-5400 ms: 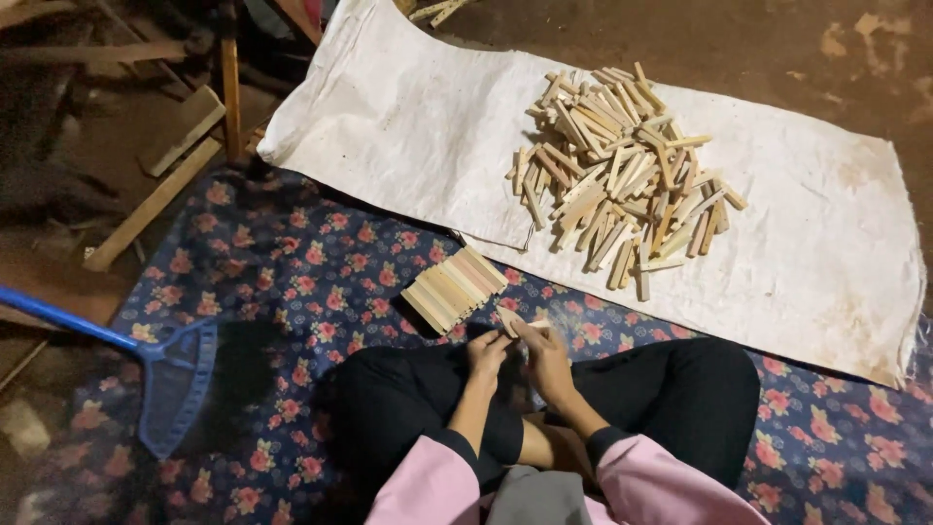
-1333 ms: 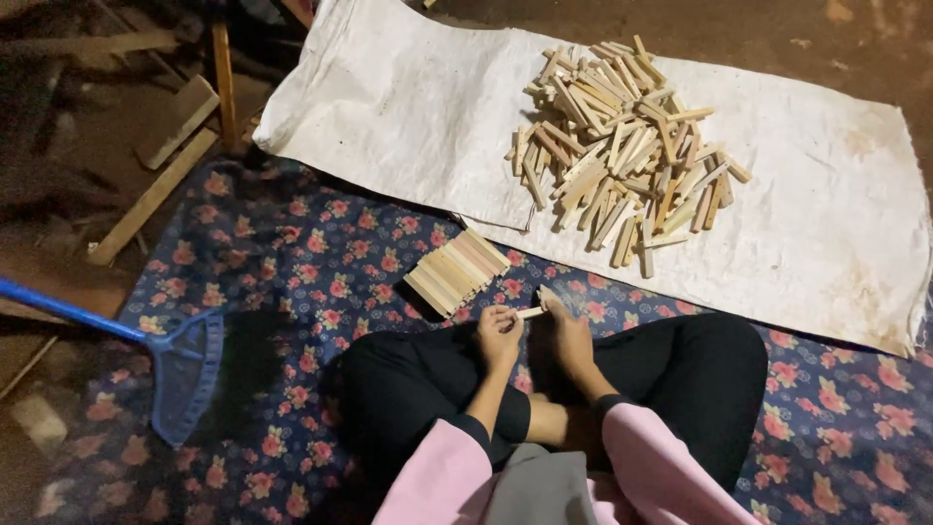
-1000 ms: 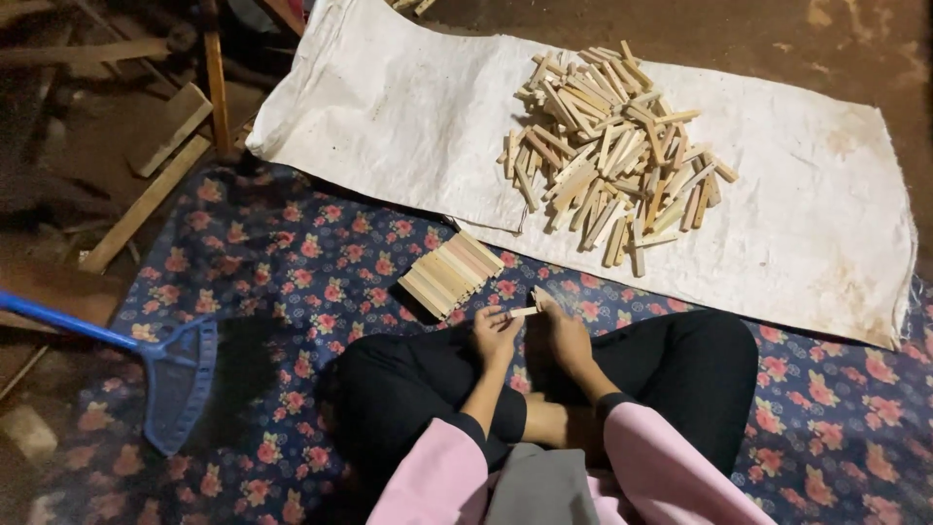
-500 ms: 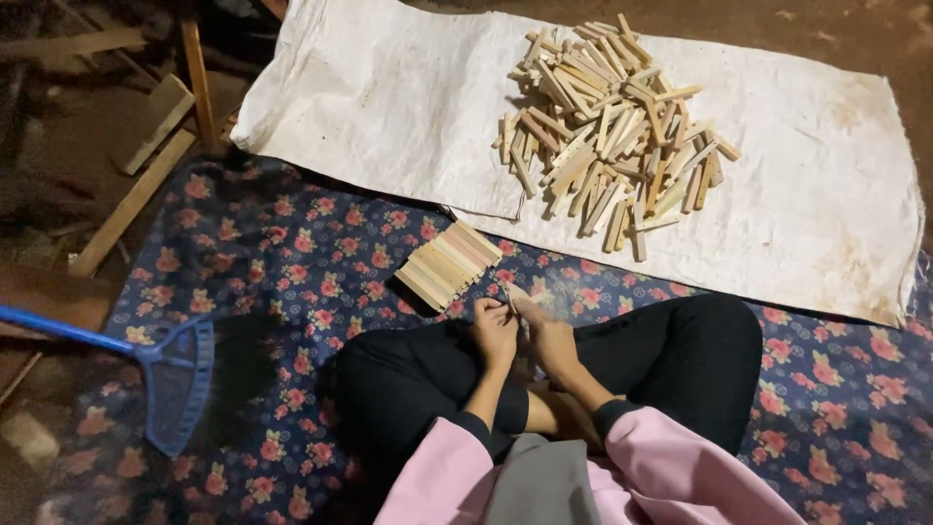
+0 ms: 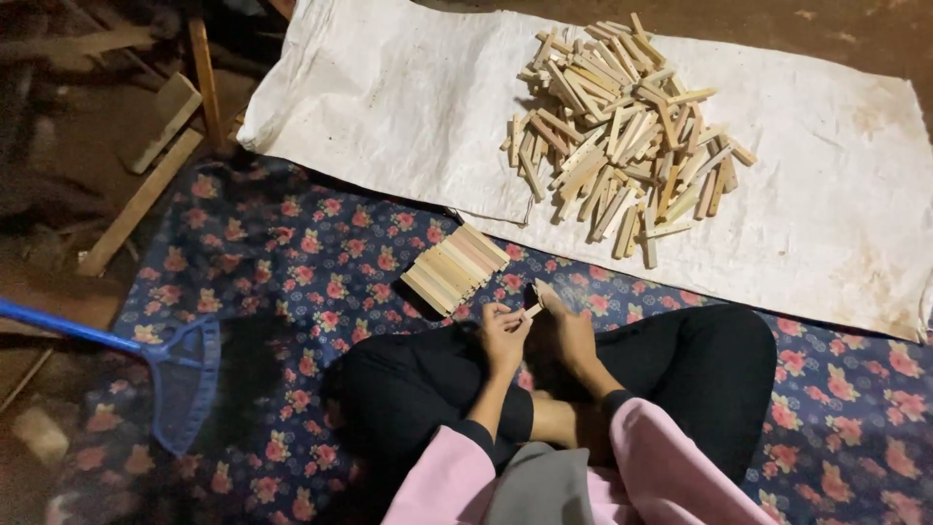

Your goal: A person sits on the floor and manually sands small wooden sticks one by one using a piece of sandpaper, moving them from one pile to another.

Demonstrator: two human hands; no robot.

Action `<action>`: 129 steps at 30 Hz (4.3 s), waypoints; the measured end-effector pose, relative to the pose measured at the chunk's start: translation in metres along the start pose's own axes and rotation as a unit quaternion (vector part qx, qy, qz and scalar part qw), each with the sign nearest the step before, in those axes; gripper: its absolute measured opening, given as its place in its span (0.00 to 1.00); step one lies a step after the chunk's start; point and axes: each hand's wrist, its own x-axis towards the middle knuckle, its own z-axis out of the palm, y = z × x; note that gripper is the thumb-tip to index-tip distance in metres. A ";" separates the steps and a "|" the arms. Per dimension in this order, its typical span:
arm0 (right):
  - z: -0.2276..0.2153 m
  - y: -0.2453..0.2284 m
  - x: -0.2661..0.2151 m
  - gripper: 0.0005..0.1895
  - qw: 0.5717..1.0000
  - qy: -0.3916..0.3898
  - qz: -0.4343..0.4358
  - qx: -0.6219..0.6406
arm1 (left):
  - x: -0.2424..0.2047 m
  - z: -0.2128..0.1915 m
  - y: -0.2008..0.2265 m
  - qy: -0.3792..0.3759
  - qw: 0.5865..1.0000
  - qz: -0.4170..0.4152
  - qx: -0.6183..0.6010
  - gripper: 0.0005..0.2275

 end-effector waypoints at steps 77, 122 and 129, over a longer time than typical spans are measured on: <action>0.000 -0.004 0.006 0.16 0.992 -0.093 0.075 0.032 | -0.006 -0.007 0.026 0.020 0.998 0.013 0.050 0.16; 0.063 -0.072 0.164 0.17 0.877 -0.196 0.234 0.371 | 0.104 0.005 0.030 0.264 0.958 -0.024 0.110 0.08; 0.027 -0.103 0.166 0.19 0.879 -0.206 0.237 0.359 | 0.108 0.008 0.015 0.291 0.948 -0.006 0.129 0.10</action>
